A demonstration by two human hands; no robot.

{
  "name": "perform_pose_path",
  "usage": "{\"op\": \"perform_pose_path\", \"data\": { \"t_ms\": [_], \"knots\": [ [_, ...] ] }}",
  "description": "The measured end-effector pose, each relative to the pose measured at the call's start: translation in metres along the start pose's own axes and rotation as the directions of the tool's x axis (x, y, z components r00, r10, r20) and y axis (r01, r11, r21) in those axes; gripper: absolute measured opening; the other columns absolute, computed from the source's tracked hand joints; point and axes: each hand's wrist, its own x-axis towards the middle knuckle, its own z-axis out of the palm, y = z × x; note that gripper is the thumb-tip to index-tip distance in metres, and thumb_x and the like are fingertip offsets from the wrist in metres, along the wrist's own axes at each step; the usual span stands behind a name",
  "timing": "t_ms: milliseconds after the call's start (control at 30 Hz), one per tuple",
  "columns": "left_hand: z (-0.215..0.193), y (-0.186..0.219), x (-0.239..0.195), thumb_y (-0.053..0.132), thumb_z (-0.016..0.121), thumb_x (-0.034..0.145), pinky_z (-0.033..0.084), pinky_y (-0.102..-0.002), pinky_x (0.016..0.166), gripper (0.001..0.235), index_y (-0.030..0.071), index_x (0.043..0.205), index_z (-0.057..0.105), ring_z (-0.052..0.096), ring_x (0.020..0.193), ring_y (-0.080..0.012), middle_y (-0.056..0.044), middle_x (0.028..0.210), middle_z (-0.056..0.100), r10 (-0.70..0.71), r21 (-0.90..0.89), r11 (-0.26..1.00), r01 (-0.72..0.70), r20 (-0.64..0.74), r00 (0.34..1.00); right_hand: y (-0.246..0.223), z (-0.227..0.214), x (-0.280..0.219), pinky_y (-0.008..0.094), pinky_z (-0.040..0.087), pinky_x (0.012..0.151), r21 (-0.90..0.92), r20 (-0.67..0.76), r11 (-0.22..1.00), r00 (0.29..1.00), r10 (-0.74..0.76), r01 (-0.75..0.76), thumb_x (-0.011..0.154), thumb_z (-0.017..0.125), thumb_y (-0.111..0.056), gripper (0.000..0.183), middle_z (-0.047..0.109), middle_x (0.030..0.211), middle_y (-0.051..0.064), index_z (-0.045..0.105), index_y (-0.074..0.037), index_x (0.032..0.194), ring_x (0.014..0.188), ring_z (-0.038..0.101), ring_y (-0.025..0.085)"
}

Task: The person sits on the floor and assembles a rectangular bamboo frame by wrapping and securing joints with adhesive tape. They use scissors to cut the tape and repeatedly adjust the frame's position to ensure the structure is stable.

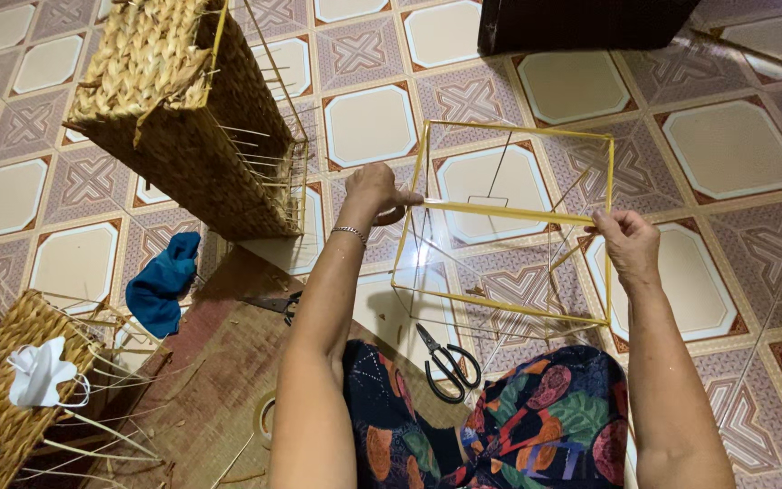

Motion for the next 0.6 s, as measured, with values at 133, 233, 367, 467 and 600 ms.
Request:
{"op": "perform_pose_path", "data": {
  "t_ms": [133, 233, 367, 467, 600],
  "knots": [
    [0.026, -0.008, -0.008, 0.047, 0.084, 0.074, 0.052, -0.048, 0.085, 0.044, 0.017, 0.104, 0.072, 0.066, 0.103, -0.0341, -0.011, 0.109, 0.068, 0.258, -0.127, 0.946, -0.300, -0.268, 0.928, -0.036, 0.011, -0.007, 0.026, 0.053, 0.073, -0.323, -0.095, 0.937, 0.980, -0.176, 0.137, 0.096, 0.081, -0.020, 0.029, 0.070, 0.093, 0.011, 0.066, 0.002, 0.105, 0.084, 0.065, 0.015],
    [0.047, -0.012, -0.008, 0.032, 0.077, 0.083, 0.051, -0.049, 0.079, 0.018, 0.021, 0.097, 0.074, 0.067, 0.097, -0.0306, -0.005, 0.110, 0.063, 0.456, -0.053, 0.853, -0.520, -0.409, 0.790, -0.073, 0.013, -0.018, 0.037, 0.053, 0.072, -0.755, 0.086, 0.439, 0.737, -0.670, 0.487, 0.084, 0.087, -0.023, 0.034, 0.066, 0.097, 0.014, 0.069, -0.001, 0.104, 0.087, 0.063, 0.027],
    [0.056, -0.014, -0.009, 0.025, 0.073, 0.093, 0.048, -0.048, 0.075, 0.003, 0.023, 0.091, 0.075, 0.066, 0.094, -0.0262, -0.002, 0.107, 0.063, 0.613, 0.165, 0.773, -0.613, -0.442, 0.655, -0.096, 0.012, -0.014, 0.037, 0.055, 0.070, -0.645, 0.376, 0.380, 0.708, -0.597, 0.663, 0.090, 0.082, -0.021, 0.014, 0.064, 0.092, 0.004, 0.071, -0.013, 0.097, 0.085, 0.064, 0.022],
    [0.048, -0.009, -0.015, 0.031, 0.075, 0.085, 0.047, -0.049, 0.072, 0.014, 0.018, 0.082, 0.074, 0.066, 0.090, -0.0277, -0.005, 0.103, 0.061, 0.619, 0.147, 0.766, -0.626, -0.432, 0.656, -0.098, 0.009, -0.005, 0.038, 0.056, 0.068, -0.621, 0.507, 0.257, 0.629, -0.589, 0.741, 0.088, 0.079, -0.021, 0.016, 0.062, 0.088, 0.005, 0.067, -0.010, 0.091, 0.083, 0.064, 0.023],
    [0.045, 0.001, -0.017, 0.033, 0.075, 0.084, 0.047, -0.049, 0.070, 0.022, 0.012, 0.077, 0.073, 0.065, 0.085, -0.0288, -0.006, 0.100, 0.061, 0.626, 0.219, 0.775, -0.592, -0.396, 0.672, -0.072, 0.011, 0.015, 0.033, 0.054, 0.060, -0.718, 0.682, -0.103, 0.667, -0.302, 0.688, 0.091, 0.067, -0.007, 0.013, 0.061, 0.081, 0.004, 0.061, -0.009, 0.080, 0.073, 0.064, 0.018]
  ]
}}
